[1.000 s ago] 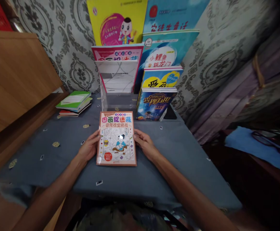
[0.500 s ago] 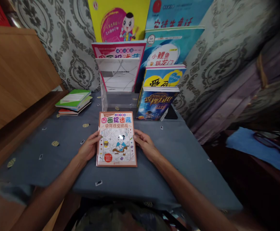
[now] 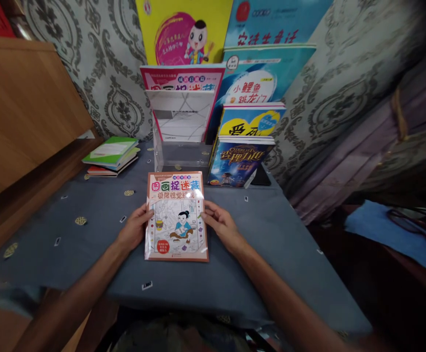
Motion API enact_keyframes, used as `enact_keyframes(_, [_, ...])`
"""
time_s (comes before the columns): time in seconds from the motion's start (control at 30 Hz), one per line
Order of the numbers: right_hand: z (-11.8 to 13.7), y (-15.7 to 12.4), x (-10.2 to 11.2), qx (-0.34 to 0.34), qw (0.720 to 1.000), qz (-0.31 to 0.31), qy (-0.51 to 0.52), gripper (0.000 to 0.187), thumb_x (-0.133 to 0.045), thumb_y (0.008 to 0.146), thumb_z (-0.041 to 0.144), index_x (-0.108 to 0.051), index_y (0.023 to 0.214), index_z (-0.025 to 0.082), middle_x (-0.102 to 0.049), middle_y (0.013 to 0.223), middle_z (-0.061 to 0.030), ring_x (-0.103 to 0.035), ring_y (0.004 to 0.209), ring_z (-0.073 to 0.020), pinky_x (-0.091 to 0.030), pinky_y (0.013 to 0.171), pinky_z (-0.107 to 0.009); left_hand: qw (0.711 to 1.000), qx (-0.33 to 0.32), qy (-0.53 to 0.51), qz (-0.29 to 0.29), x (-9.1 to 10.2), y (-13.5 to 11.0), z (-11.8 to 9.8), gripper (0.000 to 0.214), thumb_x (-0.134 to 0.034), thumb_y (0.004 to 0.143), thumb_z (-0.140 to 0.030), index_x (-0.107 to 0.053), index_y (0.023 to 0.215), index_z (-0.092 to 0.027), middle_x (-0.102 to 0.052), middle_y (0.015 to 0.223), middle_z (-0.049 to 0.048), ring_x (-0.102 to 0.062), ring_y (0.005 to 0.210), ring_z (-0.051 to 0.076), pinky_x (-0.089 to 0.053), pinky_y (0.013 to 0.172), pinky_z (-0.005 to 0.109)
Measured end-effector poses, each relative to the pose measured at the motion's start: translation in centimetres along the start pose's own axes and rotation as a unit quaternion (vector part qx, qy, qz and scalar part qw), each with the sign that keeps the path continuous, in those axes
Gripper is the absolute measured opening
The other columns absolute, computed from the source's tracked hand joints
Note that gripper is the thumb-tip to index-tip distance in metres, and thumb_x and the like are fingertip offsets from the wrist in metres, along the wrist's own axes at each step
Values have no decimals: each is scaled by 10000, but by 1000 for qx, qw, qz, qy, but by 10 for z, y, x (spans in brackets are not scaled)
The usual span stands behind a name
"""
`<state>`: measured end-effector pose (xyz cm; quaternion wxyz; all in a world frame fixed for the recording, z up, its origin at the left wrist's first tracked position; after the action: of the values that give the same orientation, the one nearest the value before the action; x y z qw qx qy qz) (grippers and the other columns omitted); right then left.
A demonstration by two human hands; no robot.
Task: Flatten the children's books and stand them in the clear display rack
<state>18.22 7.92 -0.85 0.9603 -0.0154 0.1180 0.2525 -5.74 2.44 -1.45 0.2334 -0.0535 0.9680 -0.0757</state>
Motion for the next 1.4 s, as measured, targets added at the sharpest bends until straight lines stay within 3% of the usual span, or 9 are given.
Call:
enact_keyframes(0.13, [7, -1, 3, 32, 999, -11, -18, 471, -749, 789, 510, -673, 1181, 260, -761, 1021, -53, -694, 997, -256, -539, 896, -414, 999, -35, 37, 3, -9, 0, -2, 517, -831, 730, -392, -680, 1177, -181, -758, 1130, 101, -703, 1061, 338, -560, 936, 447])
enact_keyframes(0.3, [17, -2, 9, 88, 994, -33, -57, 483, -687, 852, 511, -637, 1268, 272, -749, 1096, -70, -669, 1079, -271, -542, 913, -446, 992, -85, 76, 52, -23, 10, -17, 525, -796, 774, -416, -667, 1225, -180, -730, 1196, 101, -634, 1194, 344, -540, 982, 420])
enact_keyframes(0.53, [26, -9, 15, 200, 961, -130, -140, 413, -621, 917, 490, -622, 1274, 281, -703, 1217, -80, -645, 1129, -280, -508, 992, -457, 968, -177, 154, 86, -42, 18, -36, 467, -768, 807, -388, -658, 1219, -196, -721, 1202, 81, -600, 1228, 311, -517, 1016, 373])
enact_keyframes(0.67, [26, -11, 13, 212, 951, -119, -193, 337, -566, 955, 462, -653, 1215, 266, -703, 1188, -84, -643, 1112, -273, -508, 980, -428, 969, -189, 151, 52, -38, 20, -23, 429, -760, 817, -340, -644, 1207, -201, -695, 1258, 78, -595, 1237, 281, -501, 1026, 327])
enact_keyframes(0.8, [25, -12, 11, 217, 945, -109, -217, 308, -526, 981, 434, -647, 1213, 271, -699, 1173, -78, -645, 1084, -263, -518, 947, -396, 979, -170, 115, 6, -28, 22, -6, 522, -781, 799, -292, -582, 1272, -198, -643, 1353, 92, -575, 1278, 264, -469, 1061, 304])
enact_keyframes(0.9, [24, -12, 11, 224, 940, -111, -231, 306, -510, 990, 418, -637, 1223, 266, -701, 1161, -80, -645, 1074, -262, -522, 925, -387, 979, -164, 120, 9, -24, 23, 0, 561, -780, 801, -303, -557, 1304, -194, -614, 1393, 101, -555, 1307, 266, -453, 1085, 311])
enact_keyframes(1.2, [23, -12, 18, 225, 906, -148, -327, 309, -544, 956, 397, -653, 1218, 273, -706, 1147, -87, -655, 969, -274, -525, 895, -425, 966, -173, 193, 10, -18, 24, -1, 595, -785, 790, -318, -553, 1322, -187, -605, 1403, 113, -542, 1313, 281, -383, 1155, 368])
enact_keyframes(1.4, [18, -10, 18, 226, 917, -142, -296, 306, -531, 971, 395, -644, 1226, 269, -703, 1153, -78, -661, 969, -255, -545, 820, -367, 928, -219, 300, 14, -20, 22, -10, 492, -751, 825, -299, -599, 1282, -201, -697, 1256, 92, -637, 1150, 275, -478, 1027, 323])
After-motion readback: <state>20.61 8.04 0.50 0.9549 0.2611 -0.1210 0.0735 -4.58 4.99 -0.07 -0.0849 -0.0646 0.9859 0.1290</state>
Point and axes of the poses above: each hand's wrist, its own y-axis towards the middle knuckle, its own x-axis out of the back of the hand, z = x × y, the point moved 2 cm from there along y, towards the middle knuckle
